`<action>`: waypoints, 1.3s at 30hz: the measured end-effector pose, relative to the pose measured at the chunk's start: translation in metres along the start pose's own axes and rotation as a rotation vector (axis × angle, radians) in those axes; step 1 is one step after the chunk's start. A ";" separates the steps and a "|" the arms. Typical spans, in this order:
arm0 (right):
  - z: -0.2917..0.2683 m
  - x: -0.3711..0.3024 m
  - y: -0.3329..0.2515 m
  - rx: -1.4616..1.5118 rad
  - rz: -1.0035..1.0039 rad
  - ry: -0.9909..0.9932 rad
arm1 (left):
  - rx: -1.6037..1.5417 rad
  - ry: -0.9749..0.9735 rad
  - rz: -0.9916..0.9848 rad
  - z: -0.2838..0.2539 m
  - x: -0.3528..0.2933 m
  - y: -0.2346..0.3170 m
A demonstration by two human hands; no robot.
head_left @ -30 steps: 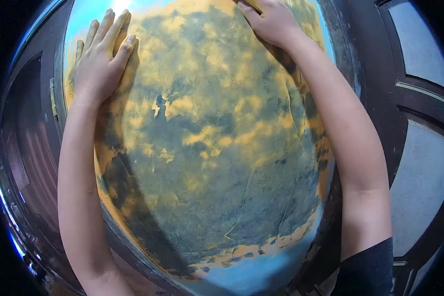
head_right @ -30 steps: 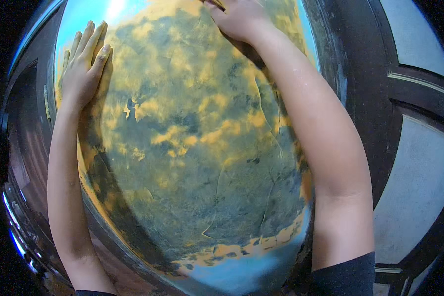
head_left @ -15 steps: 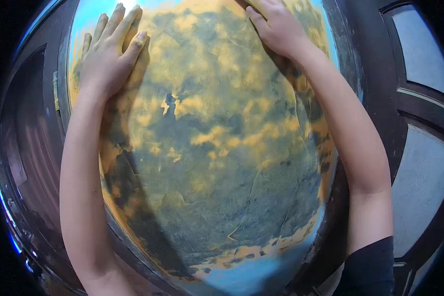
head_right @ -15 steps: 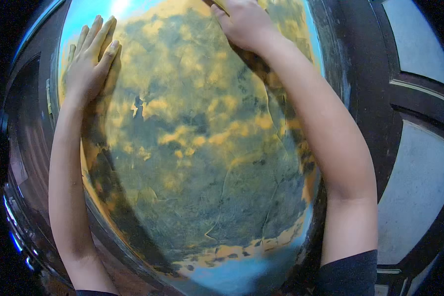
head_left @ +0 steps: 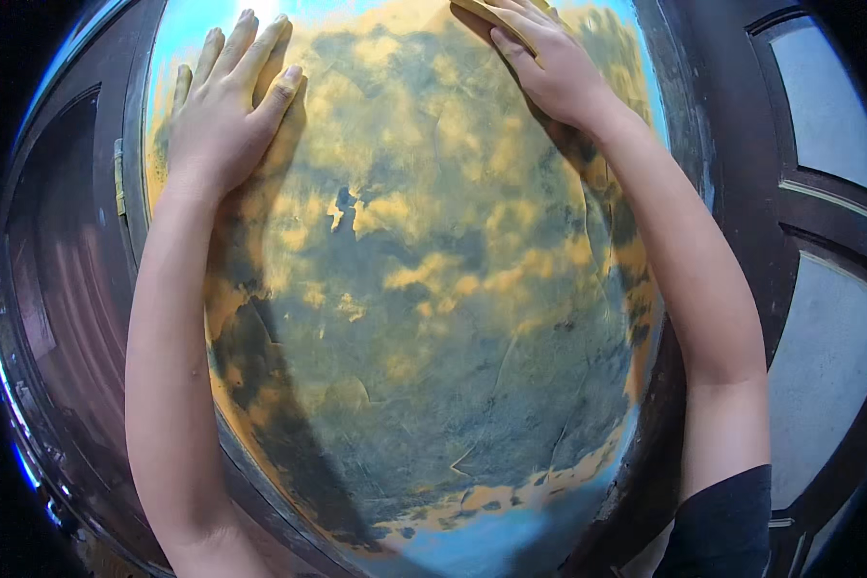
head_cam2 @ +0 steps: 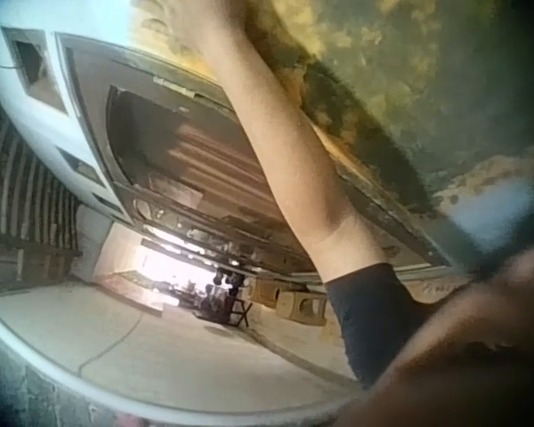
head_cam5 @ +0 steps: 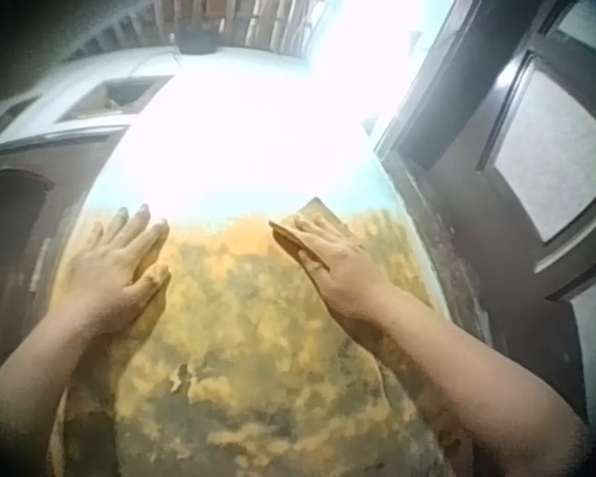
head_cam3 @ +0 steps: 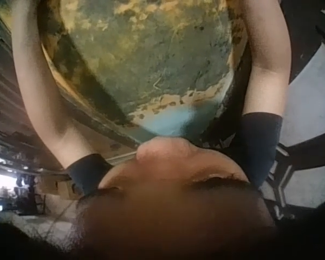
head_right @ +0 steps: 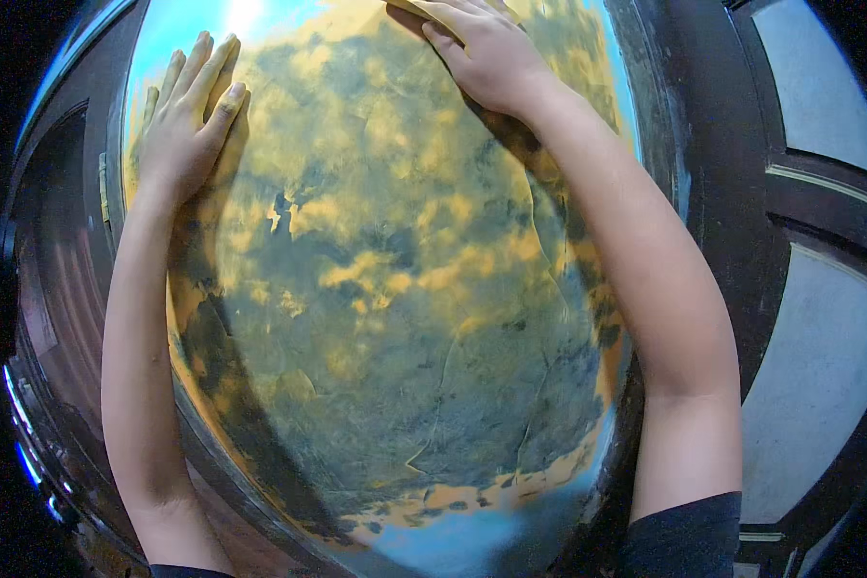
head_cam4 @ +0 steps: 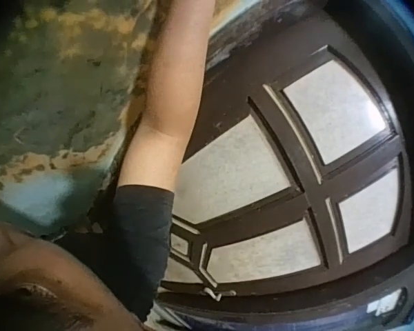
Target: The recorder uses a piece of sandpaper to smooth the surface of a wall with yellow and blue paint.
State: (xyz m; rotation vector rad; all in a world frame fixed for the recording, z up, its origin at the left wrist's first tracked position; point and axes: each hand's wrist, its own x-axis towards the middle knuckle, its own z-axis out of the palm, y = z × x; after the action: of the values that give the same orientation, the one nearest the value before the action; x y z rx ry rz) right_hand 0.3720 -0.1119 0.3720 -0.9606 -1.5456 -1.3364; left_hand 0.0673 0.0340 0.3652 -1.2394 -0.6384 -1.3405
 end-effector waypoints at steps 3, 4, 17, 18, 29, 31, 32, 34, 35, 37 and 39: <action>-0.004 0.004 0.025 0.061 0.022 0.059 | -0.019 0.018 0.007 0.003 0.002 0.004; -0.007 0.005 0.021 0.059 0.024 0.057 | -0.023 0.017 0.007 0.002 0.002 0.002; 0.008 -0.005 0.021 -0.007 0.146 0.079 | 0.030 0.011 0.066 0.003 0.004 -0.005; 0.012 -0.006 0.028 0.013 0.182 0.084 | 0.003 0.031 0.060 0.003 0.003 -0.003; 0.016 0.006 0.036 -0.009 -0.040 0.228 | 0.012 -0.003 0.072 -0.006 0.002 -0.002; 0.017 0.003 -0.017 -0.011 0.081 0.128 | 0.070 -0.012 0.065 0.002 -0.005 -0.013; 0.006 -0.002 -0.035 -0.043 0.209 0.038 | 0.059 -0.002 0.067 0.002 -0.002 -0.008; 0.031 -0.011 0.010 -0.189 -0.121 0.184 | 0.062 0.010 0.070 0.002 0.000 -0.005; 0.023 -0.008 0.001 -0.127 -0.048 0.153 | 0.064 0.010 0.068 -0.001 0.000 -0.004; 0.005 -0.003 -0.019 -0.015 0.111 0.087 | 0.050 -0.039 0.028 -0.004 0.001 0.001; -0.015 0.000 -0.046 0.097 0.270 0.026 | 0.042 -0.029 0.033 -0.007 0.000 -0.002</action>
State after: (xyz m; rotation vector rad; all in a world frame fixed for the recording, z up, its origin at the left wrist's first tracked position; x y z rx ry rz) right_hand 0.3311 -0.1328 0.3579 -1.0444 -1.3919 -1.0712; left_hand 0.0637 0.0278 0.3637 -1.2320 -0.6608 -1.2783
